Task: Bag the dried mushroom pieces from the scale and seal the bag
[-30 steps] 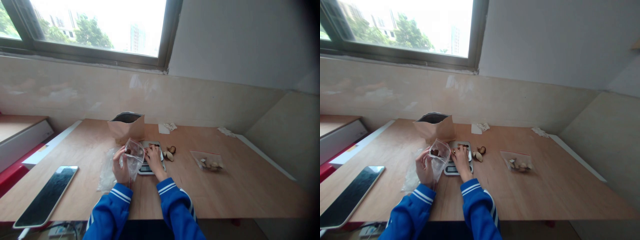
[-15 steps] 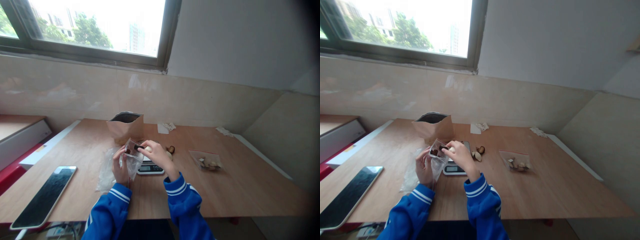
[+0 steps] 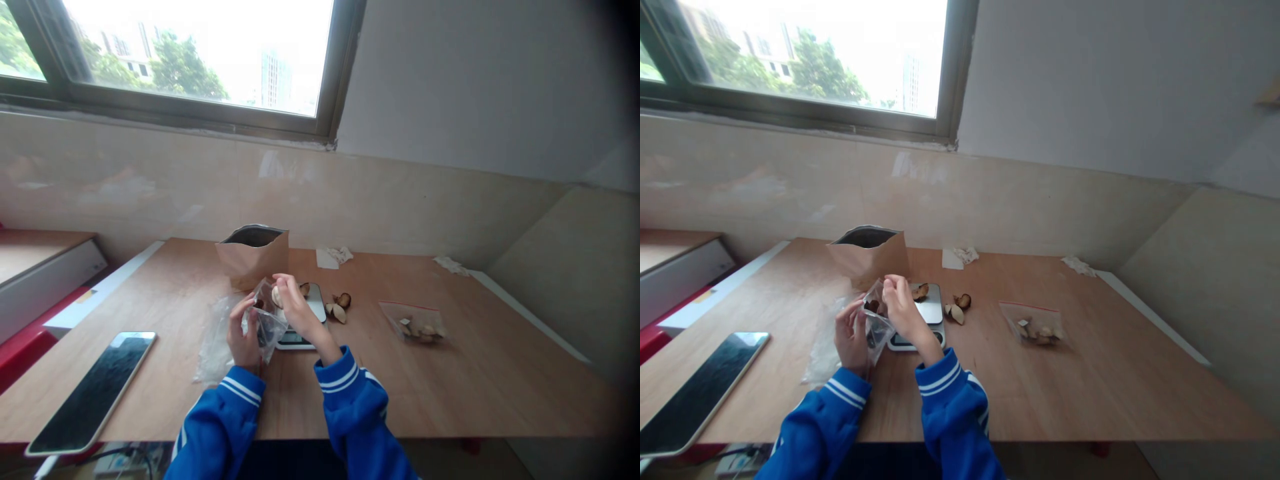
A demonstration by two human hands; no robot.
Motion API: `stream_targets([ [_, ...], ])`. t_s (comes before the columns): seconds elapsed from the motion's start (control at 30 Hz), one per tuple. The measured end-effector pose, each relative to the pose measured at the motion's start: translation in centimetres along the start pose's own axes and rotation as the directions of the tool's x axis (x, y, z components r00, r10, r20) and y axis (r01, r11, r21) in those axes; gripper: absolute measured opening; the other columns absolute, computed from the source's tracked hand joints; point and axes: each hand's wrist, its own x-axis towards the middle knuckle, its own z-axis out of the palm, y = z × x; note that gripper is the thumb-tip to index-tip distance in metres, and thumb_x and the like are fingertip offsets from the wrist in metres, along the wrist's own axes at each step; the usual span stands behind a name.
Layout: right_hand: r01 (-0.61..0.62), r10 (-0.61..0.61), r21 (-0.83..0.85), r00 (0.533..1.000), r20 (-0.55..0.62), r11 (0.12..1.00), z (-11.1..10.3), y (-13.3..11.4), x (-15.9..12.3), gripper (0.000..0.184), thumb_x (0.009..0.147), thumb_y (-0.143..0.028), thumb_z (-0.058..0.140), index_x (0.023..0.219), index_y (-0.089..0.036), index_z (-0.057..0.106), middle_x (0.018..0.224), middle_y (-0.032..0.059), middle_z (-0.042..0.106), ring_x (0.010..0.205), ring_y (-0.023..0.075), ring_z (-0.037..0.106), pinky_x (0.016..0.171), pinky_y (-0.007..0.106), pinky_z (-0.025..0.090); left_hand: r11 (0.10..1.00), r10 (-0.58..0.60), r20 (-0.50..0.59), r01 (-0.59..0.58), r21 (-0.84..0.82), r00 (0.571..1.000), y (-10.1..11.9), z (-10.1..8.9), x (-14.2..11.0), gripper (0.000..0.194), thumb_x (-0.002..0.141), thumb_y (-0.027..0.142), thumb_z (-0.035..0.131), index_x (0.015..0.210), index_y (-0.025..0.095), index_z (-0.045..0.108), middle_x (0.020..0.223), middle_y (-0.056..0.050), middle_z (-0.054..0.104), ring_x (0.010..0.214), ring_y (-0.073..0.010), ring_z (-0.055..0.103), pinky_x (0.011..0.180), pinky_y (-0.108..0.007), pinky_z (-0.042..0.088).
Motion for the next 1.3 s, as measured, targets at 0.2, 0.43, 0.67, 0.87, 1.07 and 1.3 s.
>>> stream_targets([
  [0.2, -0.003, -0.002, -0.034, 0.987, -0.163, 0.999, -0.4, 2.5, 0.7, 0.031, 0.096, -0.032, 0.031, 0.11, -0.019, 0.055, 0.113, 0.0094, 0.058, 0.111, 0.0178, 0.053, 0.1, 0.034, 0.04, 1.0, -0.02, -0.012, 0.02, 0.007, 1.0, 0.1, 0.0, 0.0, 0.023, 0.088, 0.034, 0.056, 0.107, 0.022, 0.06, 0.118, -0.009, 0.063, 0.112, -0.0225, 0.059, 0.097, -0.043, 0.046],
  [0.43, -0.034, -0.045, -0.339, 0.974, -0.222, 0.94, -1.4, 9.3, 0.7, 0.034, 0.081, -0.013, 0.044, 0.111, -0.015, 0.058, 0.115, 0.0134, 0.059, 0.113, 0.0238, 0.051, 0.1, 0.041, 0.038, 0.999, -0.035, -0.003, 0.035, -0.023, 0.999, -0.4, 0.0, 0.0, 0.025, 0.087, 0.035, 0.056, 0.108, 0.022, 0.059, 0.119, -0.009, 0.063, 0.112, -0.0226, 0.059, 0.097, -0.043, 0.047],
  [0.67, -0.047, -0.035, -0.386, 0.979, -0.203, 0.921, -1.1, 10.3, -0.1, 0.028, 0.077, -0.013, 0.054, 0.104, -0.017, 0.061, 0.103, 0.0099, 0.062, 0.1, 0.0235, 0.057, 0.089, 0.039, 0.044, 0.999, -0.03, 0.01, 0.03, -0.033, 1.0, -0.4, -0.2, 0.1, 0.024, 0.088, 0.033, 0.056, 0.109, 0.023, 0.059, 0.119, -0.009, 0.062, 0.114, -0.0227, 0.058, 0.097, -0.043, 0.046],
  [0.87, -0.044, -0.001, -0.154, 0.96, -0.279, 0.987, -1.9, 6.2, -0.1, 0.025, 0.079, -0.023, 0.06, 0.103, -0.017, 0.06, 0.099, 0.009, 0.062, 0.086, 0.0191, 0.061, 0.08, 0.032, 0.051, 0.999, -0.029, 0.005, 0.029, -0.029, 1.0, -0.3, -0.2, 0.2, 0.024, 0.088, 0.032, 0.056, 0.11, 0.022, 0.058, 0.119, -0.009, 0.062, 0.115, -0.0227, 0.058, 0.097, -0.043, 0.046],
  [1.07, 0.071, -0.077, 0.043, 0.985, 0.153, 0.997, -3.2, 0.3, 0.0, 0.027, 0.08, -0.034, 0.063, 0.104, -0.021, 0.063, 0.098, 0.0032, 0.065, 0.08, 0.0134, 0.063, 0.074, 0.026, 0.052, 0.999, -0.014, -0.013, 0.014, -0.038, 1.0, 0.1, 0.0, 0.1, 0.025, 0.088, 0.034, 0.056, 0.11, 0.023, 0.059, 0.12, -0.009, 0.062, 0.113, -0.0228, 0.059, 0.096, -0.044, 0.047],
  [1.3, 0.056, -0.066, 0.042, 0.942, 0.329, 0.998, -1.5, -0.8, 1.0, 0.019, 0.084, -0.03, 0.06, 0.098, -0.02, 0.067, 0.086, 0.0007, 0.069, 0.078, 0.0148, 0.064, 0.07, 0.026, 0.05, 0.998, 0.057, 0.0, -0.057, -0.002, 0.998, 0.2, 0.0, -0.2, 0.024, 0.088, 0.035, 0.056, 0.108, 0.023, 0.059, 0.119, -0.008, 0.062, 0.113, -0.0233, 0.058, 0.097, -0.045, 0.046],
])
